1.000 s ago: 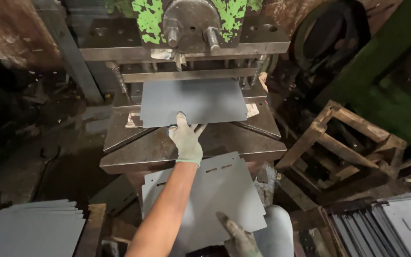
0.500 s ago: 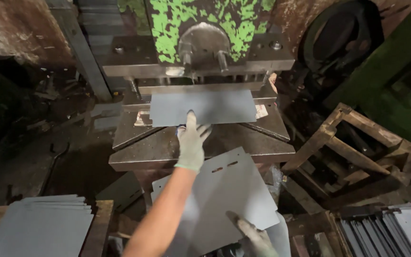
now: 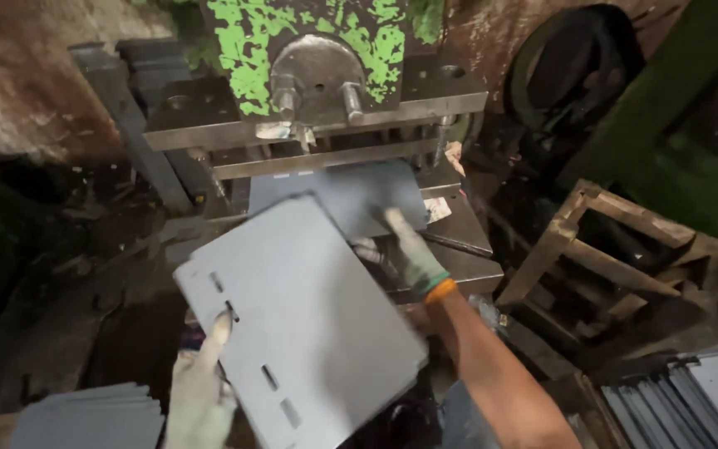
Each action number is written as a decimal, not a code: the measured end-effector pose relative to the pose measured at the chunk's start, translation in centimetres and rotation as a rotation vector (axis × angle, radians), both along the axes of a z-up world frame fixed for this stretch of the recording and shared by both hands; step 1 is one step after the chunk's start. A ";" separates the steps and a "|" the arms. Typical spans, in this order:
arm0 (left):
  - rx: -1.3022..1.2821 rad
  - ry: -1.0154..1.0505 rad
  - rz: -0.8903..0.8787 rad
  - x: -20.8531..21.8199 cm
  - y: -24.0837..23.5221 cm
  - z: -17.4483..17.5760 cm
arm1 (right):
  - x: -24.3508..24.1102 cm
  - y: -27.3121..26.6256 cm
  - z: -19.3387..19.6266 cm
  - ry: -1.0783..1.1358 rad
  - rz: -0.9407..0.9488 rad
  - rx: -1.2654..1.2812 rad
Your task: Feeding metal sheets into an industrial press for processing and stacking them.
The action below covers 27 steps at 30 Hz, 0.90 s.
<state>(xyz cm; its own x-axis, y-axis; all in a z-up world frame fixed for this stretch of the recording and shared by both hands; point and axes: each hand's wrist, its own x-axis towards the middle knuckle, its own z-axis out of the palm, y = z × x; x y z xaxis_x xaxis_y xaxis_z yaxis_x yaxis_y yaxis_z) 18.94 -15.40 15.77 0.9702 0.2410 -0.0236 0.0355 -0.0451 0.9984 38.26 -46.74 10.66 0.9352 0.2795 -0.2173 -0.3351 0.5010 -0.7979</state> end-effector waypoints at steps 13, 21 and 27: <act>-0.979 -0.068 0.262 17.1 -16.2 -1.6 | -23.4 -0.8 -16.8 0.276 -0.188 0.076; -0.944 -0.081 0.234 17.4 -16.1 -2.6 | -26.0 0.0 -15.8 0.098 -0.146 0.093; -0.919 -0.128 0.198 17.8 -16.4 -2.3 | -26.0 0.2 -15.8 0.241 -0.264 0.085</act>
